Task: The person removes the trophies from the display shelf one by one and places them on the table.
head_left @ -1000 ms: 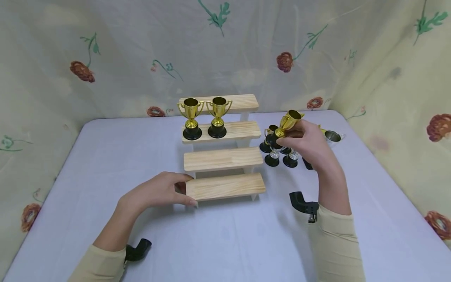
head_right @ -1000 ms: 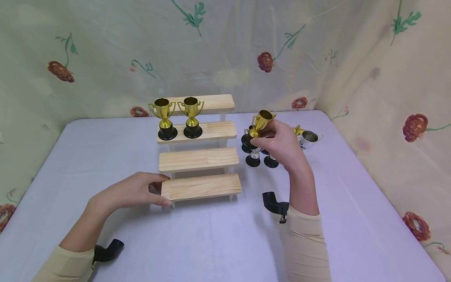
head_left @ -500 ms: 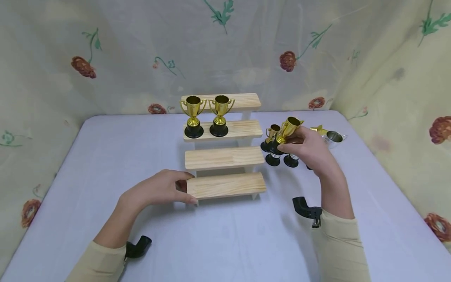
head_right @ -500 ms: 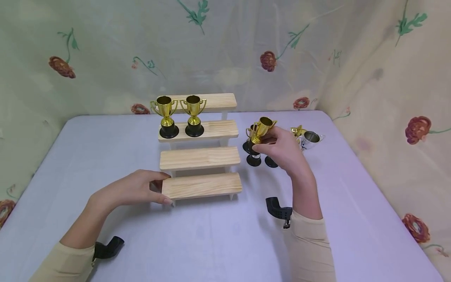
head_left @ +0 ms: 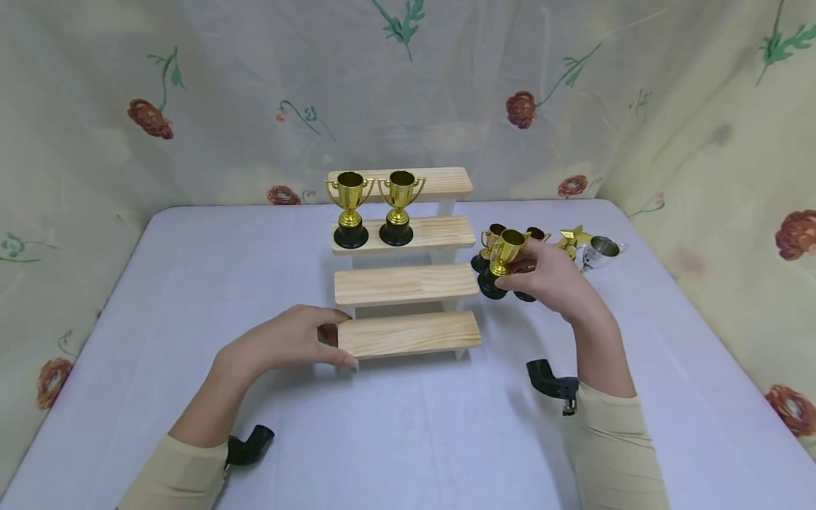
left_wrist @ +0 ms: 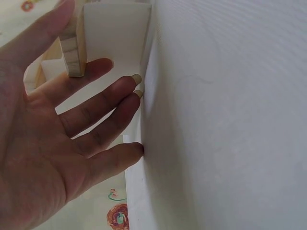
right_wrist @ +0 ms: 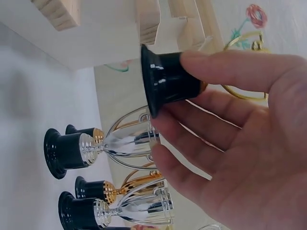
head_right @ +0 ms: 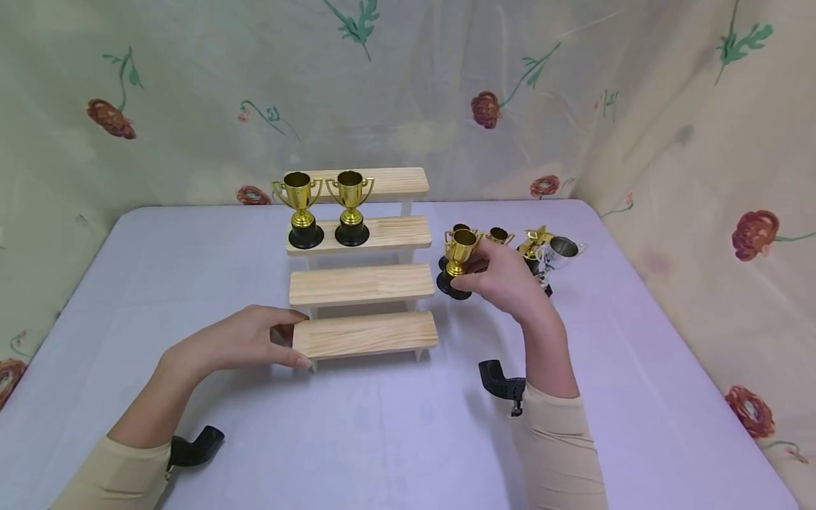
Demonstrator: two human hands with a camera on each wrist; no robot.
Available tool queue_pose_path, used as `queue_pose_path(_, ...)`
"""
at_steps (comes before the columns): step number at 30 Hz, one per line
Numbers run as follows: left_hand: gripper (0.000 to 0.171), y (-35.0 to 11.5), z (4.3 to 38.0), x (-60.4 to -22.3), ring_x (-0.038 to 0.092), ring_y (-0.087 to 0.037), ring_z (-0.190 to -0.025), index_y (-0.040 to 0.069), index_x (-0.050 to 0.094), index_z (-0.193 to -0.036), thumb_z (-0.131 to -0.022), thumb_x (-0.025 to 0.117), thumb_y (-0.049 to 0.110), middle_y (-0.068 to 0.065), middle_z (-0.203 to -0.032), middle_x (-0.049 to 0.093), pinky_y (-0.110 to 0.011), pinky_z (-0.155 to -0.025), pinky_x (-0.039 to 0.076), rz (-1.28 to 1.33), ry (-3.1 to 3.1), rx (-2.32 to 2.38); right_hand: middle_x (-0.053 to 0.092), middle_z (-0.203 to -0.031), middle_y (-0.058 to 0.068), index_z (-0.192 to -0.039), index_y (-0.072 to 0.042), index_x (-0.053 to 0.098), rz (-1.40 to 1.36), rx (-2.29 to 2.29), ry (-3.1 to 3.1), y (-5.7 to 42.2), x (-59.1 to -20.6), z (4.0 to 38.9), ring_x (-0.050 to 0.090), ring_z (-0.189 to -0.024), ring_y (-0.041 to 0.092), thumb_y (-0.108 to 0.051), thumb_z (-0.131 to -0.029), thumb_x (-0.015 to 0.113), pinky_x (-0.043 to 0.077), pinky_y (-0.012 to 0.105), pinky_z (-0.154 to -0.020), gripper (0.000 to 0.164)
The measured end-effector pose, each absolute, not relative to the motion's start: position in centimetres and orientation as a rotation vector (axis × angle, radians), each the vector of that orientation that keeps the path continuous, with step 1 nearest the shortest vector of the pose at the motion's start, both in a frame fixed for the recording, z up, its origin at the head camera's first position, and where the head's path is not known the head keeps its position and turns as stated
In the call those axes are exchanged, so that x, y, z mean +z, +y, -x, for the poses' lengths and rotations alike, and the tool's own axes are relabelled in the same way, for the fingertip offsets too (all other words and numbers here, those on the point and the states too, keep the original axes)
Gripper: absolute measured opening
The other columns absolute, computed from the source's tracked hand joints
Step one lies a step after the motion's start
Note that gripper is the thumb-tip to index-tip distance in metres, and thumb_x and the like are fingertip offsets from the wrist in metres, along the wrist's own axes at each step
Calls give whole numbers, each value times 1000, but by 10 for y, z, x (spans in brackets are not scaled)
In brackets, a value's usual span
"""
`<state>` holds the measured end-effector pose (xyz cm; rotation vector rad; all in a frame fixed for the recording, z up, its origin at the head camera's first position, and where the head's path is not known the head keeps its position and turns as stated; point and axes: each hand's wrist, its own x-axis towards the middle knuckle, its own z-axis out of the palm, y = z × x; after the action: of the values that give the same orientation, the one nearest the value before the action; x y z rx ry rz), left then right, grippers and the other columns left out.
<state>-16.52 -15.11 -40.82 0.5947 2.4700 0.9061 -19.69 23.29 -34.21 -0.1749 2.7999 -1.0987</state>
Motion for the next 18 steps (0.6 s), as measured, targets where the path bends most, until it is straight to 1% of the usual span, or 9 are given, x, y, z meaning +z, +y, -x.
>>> queue_pose_path(5,50,-152,165,-408,59,-13,-83,27,66,-112,-74,81,55,8,-90,67,-32,-75,47,-593,2471,912,69,-108,18,-109,1,61,210,-1074,2751,232,-345,198,62,-91,24,-15,-82,75,49,32,-76,35)
queue_pose_path(8,51,-152,165,-408,59,-12,-84,27,66,-113,-73,81,56,8,-91,67,-32,-76,47,-592,2477,904,69,-103,17,-107,1,61,232,-1074,2725,232,-346,199,59,-86,22,-14,-81,76,48,32,-74,33)
queue_pose_path(11,52,-152,165,-408,60,-12,-85,27,66,-113,-73,81,56,9,-91,68,-32,-77,47,-597,2479,899,69,-106,16,-107,0,60,232,-1038,2722,232,-348,199,60,-91,25,-16,-81,76,48,35,-79,35)
queue_pose_path(15,51,-151,165,-408,60,-12,-85,26,66,-113,-74,82,54,9,-91,68,-32,-77,47,-596,2473,904,66,-115,19,-109,0,59,212,-958,2724,233,-353,199,60,-103,30,-22,-81,78,48,42,-86,40)
queue_pose_path(18,50,-151,165,-408,60,-12,-85,26,66,-113,-74,82,54,9,-91,68,-32,-77,47,-593,2474,908,66,-114,18,-107,0,60,220,-922,2713,234,-357,201,61,-103,29,-24,-81,79,48,41,-85,40)
